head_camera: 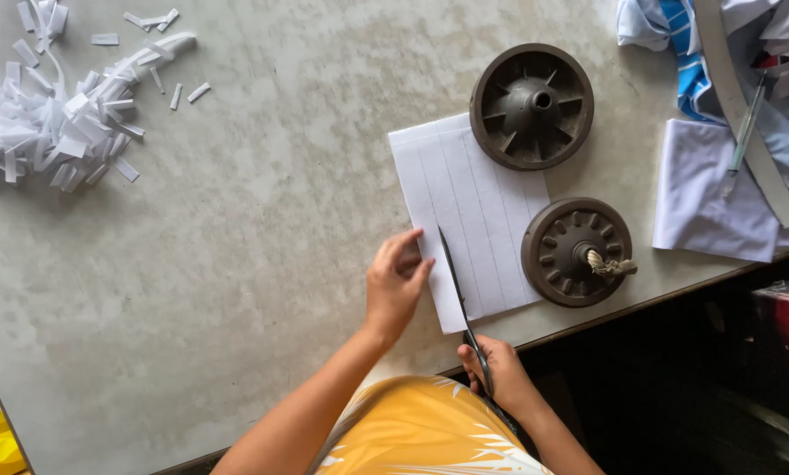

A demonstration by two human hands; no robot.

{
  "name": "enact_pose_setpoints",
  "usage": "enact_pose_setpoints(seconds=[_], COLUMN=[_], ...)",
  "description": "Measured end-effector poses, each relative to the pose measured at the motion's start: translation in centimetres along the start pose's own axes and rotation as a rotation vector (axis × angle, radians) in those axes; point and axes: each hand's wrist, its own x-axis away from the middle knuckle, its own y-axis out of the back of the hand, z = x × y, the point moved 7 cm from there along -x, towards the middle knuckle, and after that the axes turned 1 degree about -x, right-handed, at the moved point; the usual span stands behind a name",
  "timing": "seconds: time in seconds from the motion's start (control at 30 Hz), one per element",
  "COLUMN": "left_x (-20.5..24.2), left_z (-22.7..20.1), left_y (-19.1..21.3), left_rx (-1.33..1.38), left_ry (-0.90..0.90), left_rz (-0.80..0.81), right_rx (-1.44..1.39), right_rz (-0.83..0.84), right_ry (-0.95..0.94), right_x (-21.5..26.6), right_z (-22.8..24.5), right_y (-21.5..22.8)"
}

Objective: The person uses scissors to cut a long white sheet of paper into small rectangular pieces on a table. The cut pieces are dropped onto the table surface, and the remaining paper is repositioned for further cutting. Two metal weights are used to hold the paper in place during the process.

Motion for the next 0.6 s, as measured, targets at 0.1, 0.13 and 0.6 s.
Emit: enact_pose_setpoints(seconds=[0.1,0.13,0.6], left_x=[-1.2,-1.1,-0.9], left_z=[-0.7,-0.5,-0.2], left_y=[0.4,0.4,0.2], left_rx=[0.049,0.048,0.035], left_ry=[0.11,0.108,0.018], left_rz=[-0.014,-0.016,-0.022], right_rx=[0.014,0.013,0.08], right_rz=[0.0,0.001,-0.005], right_ry=[0.006,0.008,0.034], right_x=[-0.3,-0.2,-2.0], right_z=[-0.4,0.0,4.2], right_y=[0.1,0.1,0.4])
